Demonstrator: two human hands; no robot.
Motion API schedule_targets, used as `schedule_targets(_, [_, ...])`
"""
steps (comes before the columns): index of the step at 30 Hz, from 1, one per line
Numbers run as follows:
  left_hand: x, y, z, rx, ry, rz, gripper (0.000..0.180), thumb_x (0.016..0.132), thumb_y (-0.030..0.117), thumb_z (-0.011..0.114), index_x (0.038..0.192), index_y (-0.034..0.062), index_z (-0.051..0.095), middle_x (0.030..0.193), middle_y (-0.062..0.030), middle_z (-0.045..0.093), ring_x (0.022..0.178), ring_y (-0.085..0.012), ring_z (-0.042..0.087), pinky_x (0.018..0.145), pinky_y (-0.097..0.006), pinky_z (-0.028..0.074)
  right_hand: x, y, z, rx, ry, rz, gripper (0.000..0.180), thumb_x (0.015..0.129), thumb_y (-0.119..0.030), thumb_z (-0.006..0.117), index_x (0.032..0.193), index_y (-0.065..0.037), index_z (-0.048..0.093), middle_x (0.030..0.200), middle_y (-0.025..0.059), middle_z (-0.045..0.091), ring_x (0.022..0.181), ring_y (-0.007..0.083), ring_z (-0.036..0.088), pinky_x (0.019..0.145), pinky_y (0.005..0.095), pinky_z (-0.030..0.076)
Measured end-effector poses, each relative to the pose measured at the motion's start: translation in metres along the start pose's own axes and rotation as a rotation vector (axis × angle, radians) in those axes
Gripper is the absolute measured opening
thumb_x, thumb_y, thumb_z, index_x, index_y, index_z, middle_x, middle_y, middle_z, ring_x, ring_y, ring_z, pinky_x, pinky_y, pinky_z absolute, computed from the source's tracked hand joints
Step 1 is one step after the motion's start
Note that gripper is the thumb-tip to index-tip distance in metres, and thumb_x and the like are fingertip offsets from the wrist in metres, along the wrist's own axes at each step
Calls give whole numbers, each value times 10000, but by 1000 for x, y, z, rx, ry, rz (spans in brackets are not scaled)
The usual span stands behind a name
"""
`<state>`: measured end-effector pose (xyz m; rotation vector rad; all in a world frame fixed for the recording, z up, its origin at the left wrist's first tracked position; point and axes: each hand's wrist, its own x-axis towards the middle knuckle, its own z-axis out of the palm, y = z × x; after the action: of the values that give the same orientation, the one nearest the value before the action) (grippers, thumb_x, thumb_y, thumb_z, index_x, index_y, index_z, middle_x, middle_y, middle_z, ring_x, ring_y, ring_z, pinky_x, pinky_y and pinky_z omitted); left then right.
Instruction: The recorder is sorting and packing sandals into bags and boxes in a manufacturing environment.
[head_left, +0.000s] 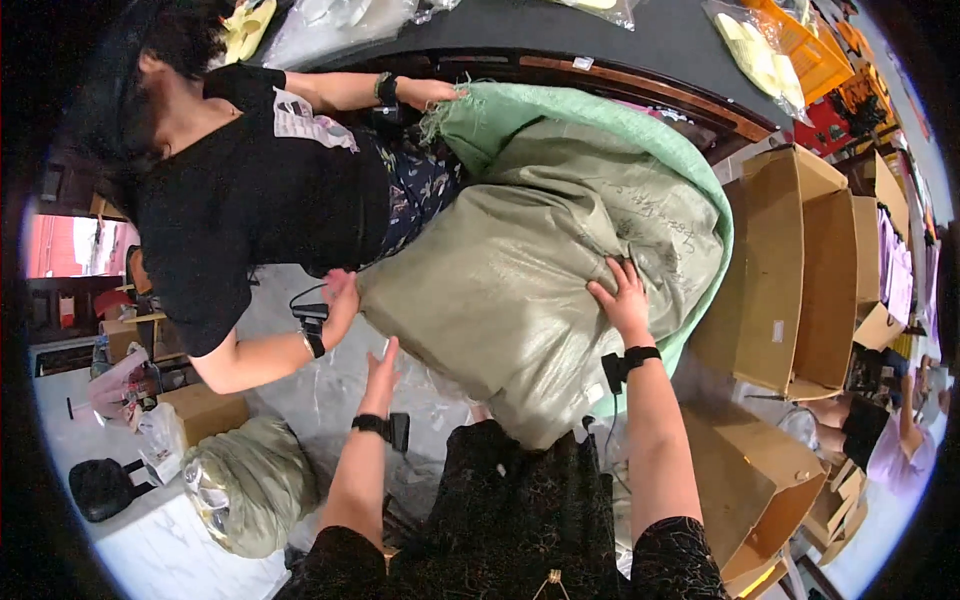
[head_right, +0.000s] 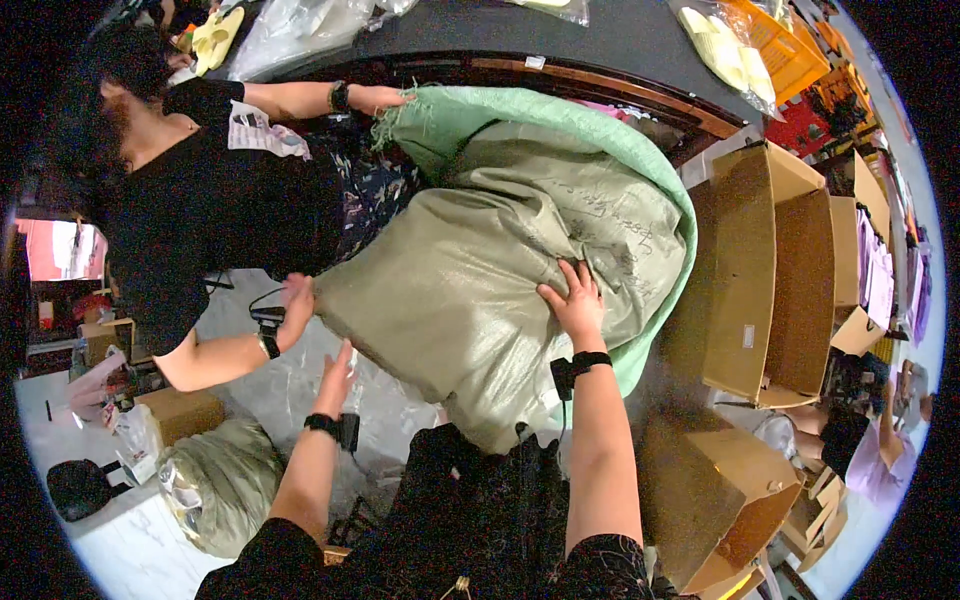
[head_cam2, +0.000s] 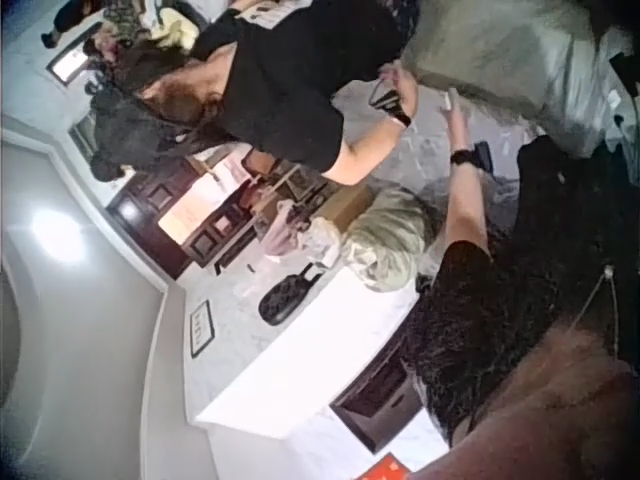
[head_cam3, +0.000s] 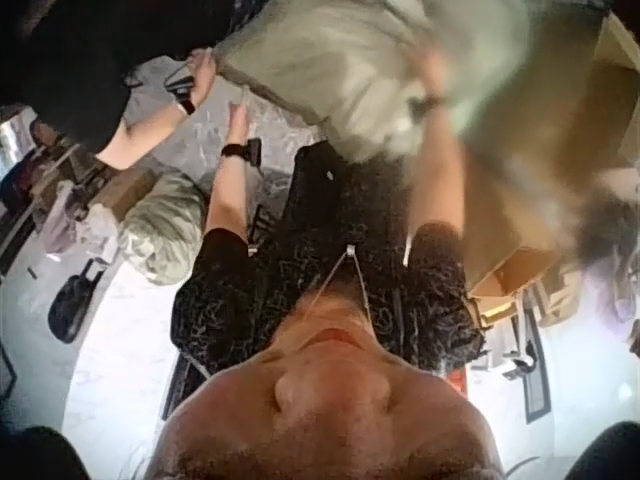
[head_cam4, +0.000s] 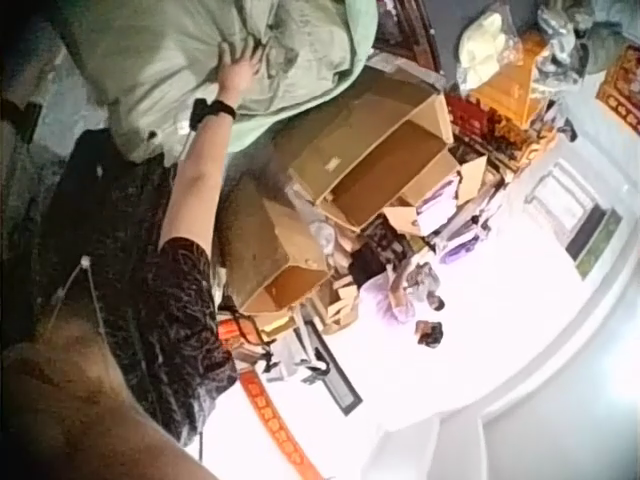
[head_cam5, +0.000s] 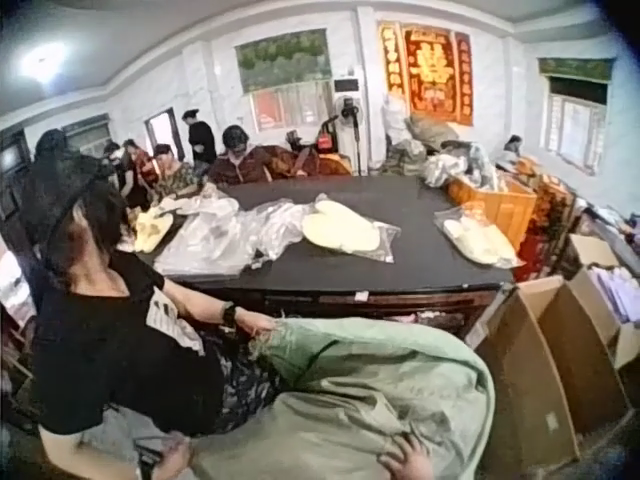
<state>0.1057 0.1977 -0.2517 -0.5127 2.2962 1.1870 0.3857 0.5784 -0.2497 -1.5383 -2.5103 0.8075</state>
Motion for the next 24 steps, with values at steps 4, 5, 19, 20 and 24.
schedule_targets(4, [30, 26, 30, -83, -452, 45, 475, 873, 330, 638, 1051, -97, 530, 1000, -193, 596, 821, -229, 638, 640, -359, 545, -16, -2, -9, 26, 116, -20, 738, 765, -587, 624, 1365, -203, 434, 1419, 175, 388, 1260, 355, 411, 1008, 478, 355])
schedule_targets(5, [32, 27, 35, 121, -344, 84, 447, 885, 308, 621, 1023, -110, 541, 983, -220, 612, 789, -242, 657, 570, -368, 551, -28, -7, -13, 65, 194, -44, 727, 776, -496, 672, 1345, -108, 438, 1371, 207, 429, 1232, 367, 433, 1002, 464, 363])
schedule_targets(19, [-14, 51, -4, 145, -471, 310, 400, 929, 255, 536, 774, -113, 539, 608, -144, 568, 449, -235, 589, 383, -343, 462, -390, 83, 208, 601, -341, 808, 731, 656, -343, 792, 1157, 112, 515, 1132, 281, 594, 1083, 402, 562, 896, 414, 455])
schedule_targets(20, [-17, 55, -6, 157, -484, 342, 400, 929, 255, 536, 774, -113, 539, 608, -144, 568, 449, -235, 589, 383, -343, 462, -383, 77, 212, 631, -317, 810, 731, 656, -343, 792, 1157, 112, 515, 1132, 281, 594, 1083, 402, 562, 896, 414, 455])
schedule_targets(24, [-53, 82, -14, 309, -442, 389, 391, 930, 291, 553, 841, -89, 534, 578, -111, 547, 408, -185, 500, 377, -314, 414, -380, 77, 204, 322, -228, 794, 298, 773, -217, 568, 895, 41, 653, 877, 291, 626, 892, 412, 612, 775, 463, 487])
